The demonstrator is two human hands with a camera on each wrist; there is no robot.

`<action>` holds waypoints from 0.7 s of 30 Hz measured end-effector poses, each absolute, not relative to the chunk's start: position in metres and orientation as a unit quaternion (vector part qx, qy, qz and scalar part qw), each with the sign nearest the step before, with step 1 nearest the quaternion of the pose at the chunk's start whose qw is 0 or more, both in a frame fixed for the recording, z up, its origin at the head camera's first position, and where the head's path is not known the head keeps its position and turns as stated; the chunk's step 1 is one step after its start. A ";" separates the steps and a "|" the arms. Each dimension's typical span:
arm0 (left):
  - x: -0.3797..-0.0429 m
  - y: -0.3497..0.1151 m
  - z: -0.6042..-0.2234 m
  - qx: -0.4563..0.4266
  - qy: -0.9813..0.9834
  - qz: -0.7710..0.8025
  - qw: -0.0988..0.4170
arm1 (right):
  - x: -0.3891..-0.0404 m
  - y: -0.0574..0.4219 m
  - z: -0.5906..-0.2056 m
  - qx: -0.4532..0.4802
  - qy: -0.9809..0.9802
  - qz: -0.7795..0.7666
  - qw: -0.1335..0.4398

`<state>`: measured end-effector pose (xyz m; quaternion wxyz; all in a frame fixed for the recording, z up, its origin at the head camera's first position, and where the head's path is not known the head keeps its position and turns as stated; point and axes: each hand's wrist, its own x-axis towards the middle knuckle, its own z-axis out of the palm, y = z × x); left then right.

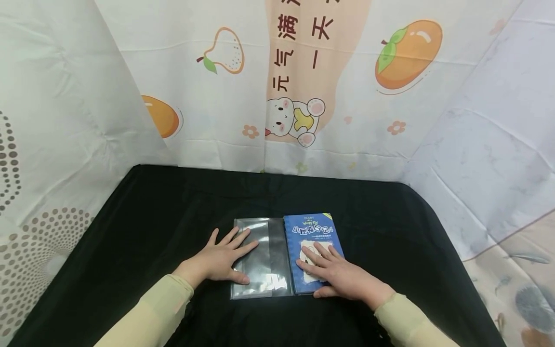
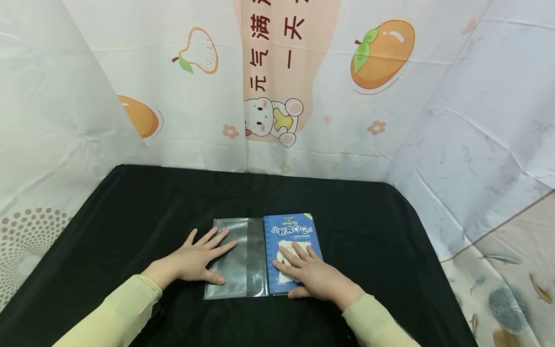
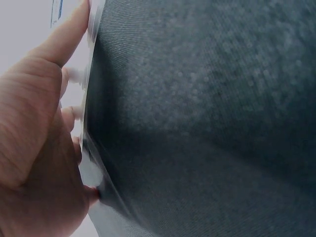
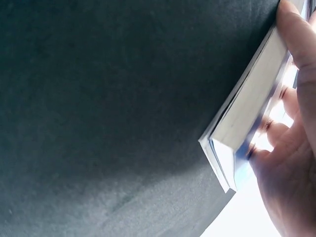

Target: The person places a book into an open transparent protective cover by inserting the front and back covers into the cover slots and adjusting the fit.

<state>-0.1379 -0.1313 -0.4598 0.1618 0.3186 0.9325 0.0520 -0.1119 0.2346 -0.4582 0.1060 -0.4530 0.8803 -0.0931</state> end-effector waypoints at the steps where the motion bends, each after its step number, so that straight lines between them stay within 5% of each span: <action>1: -0.138 -0.131 -0.460 0.319 0.933 0.050 0.161 | -0.113 0.235 -0.458 -0.455 0.879 -0.094 0.105; 21: -0.153 -0.123 -0.462 0.302 0.938 0.044 0.162 | -0.132 0.239 -0.457 -0.451 0.875 -0.107 0.141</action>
